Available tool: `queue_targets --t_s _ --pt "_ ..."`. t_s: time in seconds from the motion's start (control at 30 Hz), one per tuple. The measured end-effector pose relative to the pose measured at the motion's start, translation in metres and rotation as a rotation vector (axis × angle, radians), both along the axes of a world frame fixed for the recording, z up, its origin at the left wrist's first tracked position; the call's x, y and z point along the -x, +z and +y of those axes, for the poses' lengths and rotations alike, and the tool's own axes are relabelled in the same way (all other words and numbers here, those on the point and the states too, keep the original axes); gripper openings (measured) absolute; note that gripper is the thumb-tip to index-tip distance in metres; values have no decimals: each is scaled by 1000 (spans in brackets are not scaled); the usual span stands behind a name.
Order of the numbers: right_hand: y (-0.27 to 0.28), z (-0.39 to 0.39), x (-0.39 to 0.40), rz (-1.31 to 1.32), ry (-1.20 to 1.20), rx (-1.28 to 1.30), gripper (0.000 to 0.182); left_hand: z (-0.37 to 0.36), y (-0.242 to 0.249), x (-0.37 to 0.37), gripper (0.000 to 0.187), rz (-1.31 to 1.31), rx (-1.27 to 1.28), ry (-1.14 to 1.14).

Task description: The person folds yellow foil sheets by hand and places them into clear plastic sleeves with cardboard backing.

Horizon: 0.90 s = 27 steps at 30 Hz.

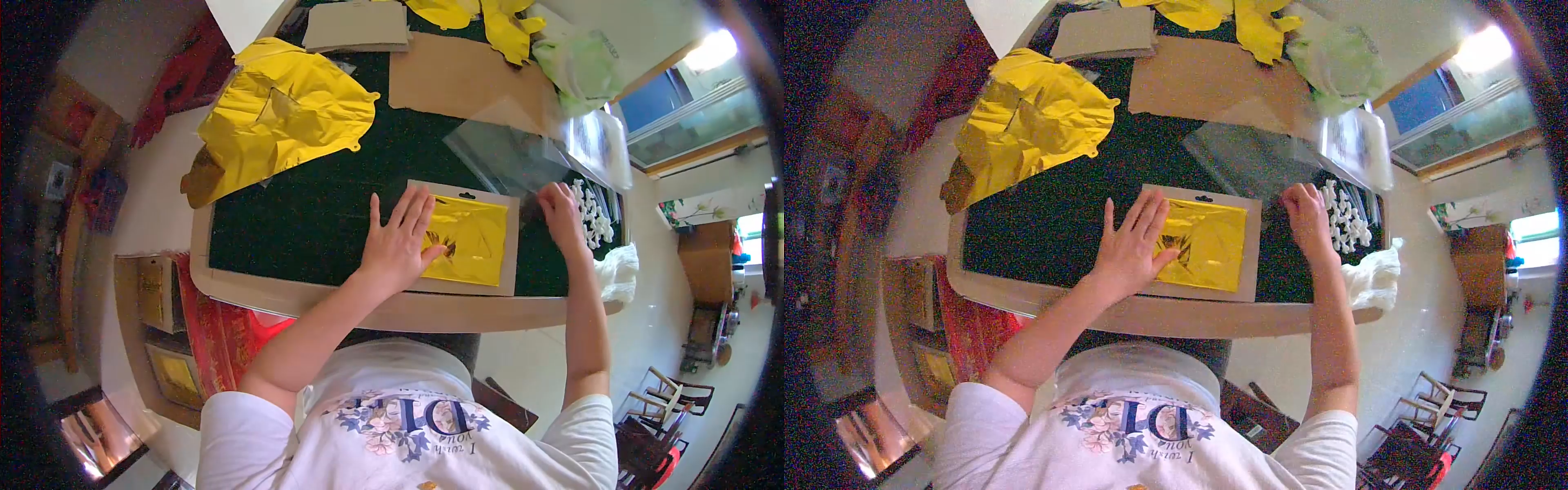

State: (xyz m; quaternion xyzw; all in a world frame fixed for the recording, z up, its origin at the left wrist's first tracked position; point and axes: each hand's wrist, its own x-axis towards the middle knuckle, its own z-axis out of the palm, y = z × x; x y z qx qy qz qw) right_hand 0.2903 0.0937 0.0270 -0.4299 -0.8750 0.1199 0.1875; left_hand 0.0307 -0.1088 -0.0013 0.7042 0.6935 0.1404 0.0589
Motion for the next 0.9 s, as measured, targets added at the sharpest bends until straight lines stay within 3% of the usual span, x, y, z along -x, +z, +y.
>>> queue_targets --t_s 0.07,0.1,0.23,0.43,0.9 --pt "3 2 0 -47 9 -36 9 1 -1 0 78 -5 -7 2" --pt "8 -6 8 60 -24 132 15 1 -1 -1 78 -9 -10 5" --pt "3 -6 14 33 53 125 26 0 -2 0 78 -10 -21 5" --pt "17 3 13 -52 80 333 25 1 -4 0 79 2 -1 1" --pt "25 4 9 -4 50 312 14 0 -1 0 79 4 11 -2"
